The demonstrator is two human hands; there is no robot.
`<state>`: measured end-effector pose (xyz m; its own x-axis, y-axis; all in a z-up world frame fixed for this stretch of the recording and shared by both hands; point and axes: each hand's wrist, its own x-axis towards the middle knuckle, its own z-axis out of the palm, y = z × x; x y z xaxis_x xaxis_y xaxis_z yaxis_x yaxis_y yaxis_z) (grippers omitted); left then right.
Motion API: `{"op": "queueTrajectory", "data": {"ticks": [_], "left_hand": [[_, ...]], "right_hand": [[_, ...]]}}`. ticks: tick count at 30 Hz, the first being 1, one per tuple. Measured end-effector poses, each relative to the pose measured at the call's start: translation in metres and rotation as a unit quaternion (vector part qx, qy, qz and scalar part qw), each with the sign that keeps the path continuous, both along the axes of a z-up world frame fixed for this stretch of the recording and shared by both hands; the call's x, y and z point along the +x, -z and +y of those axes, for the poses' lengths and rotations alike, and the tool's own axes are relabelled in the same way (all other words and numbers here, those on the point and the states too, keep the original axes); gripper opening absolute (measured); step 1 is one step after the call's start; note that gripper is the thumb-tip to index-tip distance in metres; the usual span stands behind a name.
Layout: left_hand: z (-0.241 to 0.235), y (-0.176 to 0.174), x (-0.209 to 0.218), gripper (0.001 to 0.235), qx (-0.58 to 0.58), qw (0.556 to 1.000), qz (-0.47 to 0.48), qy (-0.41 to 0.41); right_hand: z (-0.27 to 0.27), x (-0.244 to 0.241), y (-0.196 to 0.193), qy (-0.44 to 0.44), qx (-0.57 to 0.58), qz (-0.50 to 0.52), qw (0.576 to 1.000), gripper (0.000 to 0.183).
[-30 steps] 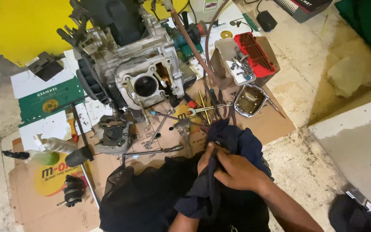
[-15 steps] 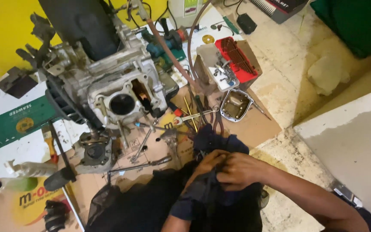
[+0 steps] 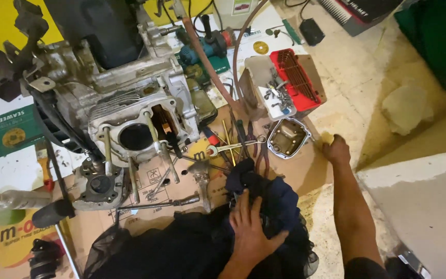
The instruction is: Disassembling a motorcycle engine to remove the cylinder head and clean the piston crown using a brush and cloth.
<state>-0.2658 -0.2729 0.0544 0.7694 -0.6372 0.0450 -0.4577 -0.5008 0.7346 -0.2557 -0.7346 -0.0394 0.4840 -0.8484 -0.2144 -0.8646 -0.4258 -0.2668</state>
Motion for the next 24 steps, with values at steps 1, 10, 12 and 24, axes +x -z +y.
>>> {"op": "queueTrajectory", "data": {"ticks": [1, 10, 12, 24], "left_hand": [[0.003, 0.000, 0.004, 0.105, 0.005, 1.000, 0.002, -0.002], [0.009, 0.033, 0.008, 0.068, -0.059, 0.994, -0.090, 0.029], [0.008, 0.031, 0.010, 0.044, -0.102, 0.984, -0.149, 0.010], [0.042, 0.001, 0.037, 0.029, -0.321, 0.935, 0.150, 0.034]], "right_hand": [[0.014, 0.004, -0.004, -0.002, 0.005, 0.002, 1.000, 0.071], [0.035, -0.010, 0.010, -0.063, -0.093, 0.184, 0.976, 0.038], [0.033, -0.015, 0.011, -0.007, -0.017, 0.129, 0.991, 0.043], [0.140, -0.045, -0.046, 0.046, -0.026, -0.324, 0.945, 0.037]]}}
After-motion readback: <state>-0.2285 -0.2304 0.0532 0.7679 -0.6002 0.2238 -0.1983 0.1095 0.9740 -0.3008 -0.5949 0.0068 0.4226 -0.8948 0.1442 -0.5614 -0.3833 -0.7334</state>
